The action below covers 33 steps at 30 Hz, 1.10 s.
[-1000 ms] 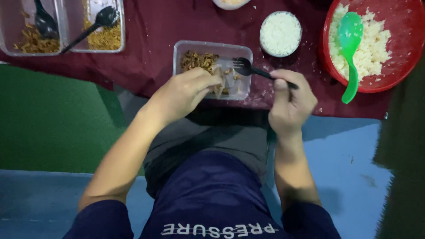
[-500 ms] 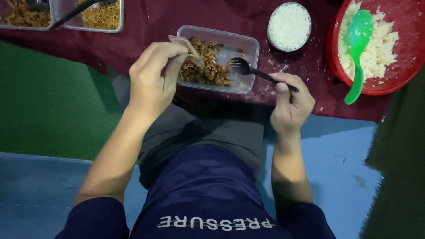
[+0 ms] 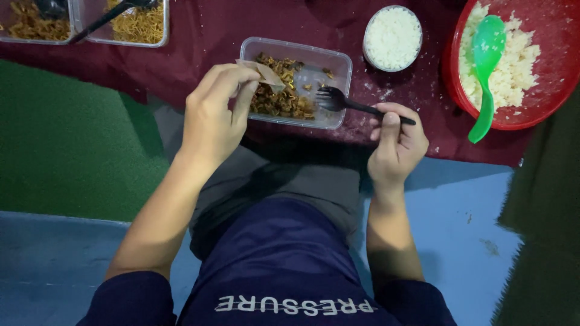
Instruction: Packaging small food items into plastic bags using a spoon and hands.
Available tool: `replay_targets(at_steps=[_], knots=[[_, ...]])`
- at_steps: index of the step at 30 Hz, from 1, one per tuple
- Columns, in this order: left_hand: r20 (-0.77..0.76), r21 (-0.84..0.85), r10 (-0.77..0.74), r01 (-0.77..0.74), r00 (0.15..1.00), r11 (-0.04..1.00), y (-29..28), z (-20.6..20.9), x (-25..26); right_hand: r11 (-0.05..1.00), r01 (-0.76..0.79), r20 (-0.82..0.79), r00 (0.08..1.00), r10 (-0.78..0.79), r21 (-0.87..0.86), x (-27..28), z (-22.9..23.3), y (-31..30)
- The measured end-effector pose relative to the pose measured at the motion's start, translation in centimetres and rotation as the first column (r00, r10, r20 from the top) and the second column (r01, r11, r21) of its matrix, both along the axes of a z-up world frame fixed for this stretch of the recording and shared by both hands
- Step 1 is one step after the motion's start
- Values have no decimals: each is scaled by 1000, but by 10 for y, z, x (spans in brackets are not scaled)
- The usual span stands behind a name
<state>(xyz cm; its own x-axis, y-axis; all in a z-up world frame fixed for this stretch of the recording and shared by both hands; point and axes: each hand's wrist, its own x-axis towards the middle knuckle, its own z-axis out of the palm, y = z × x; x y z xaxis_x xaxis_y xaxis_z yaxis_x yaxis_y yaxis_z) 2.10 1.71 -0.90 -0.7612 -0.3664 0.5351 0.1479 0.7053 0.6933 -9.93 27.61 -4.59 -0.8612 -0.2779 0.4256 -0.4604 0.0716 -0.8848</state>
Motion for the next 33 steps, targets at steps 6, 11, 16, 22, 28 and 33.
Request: replay_targets(at_steps=[6,11,16,22,28,33], knots=[[-1,-18,17,-17,1000,1000,1,3,-2,999,-19,-10,1000,19,44,6,-3,-15],[3,-32,26,-26,1000,999,-2,-4,-1,996,-80,57,995,83,-39,11,-1,-15],[1,-61,23,-23,1000,998,-1,0,-6,974,-181,-132,971,199,137,8,18,-14],[-14,-59,46,-46,999,997,1,-2,-19,990,-8,-179,983,33,138,8,11,-12],[-12,-113,86,-87,996,990,4,0,-30,970,178,-244,960,-134,166,5,16,-7],[3,-179,71,-69,997,981,1,-6,-29,981,135,-114,986,-119,140,6,11,-17]])
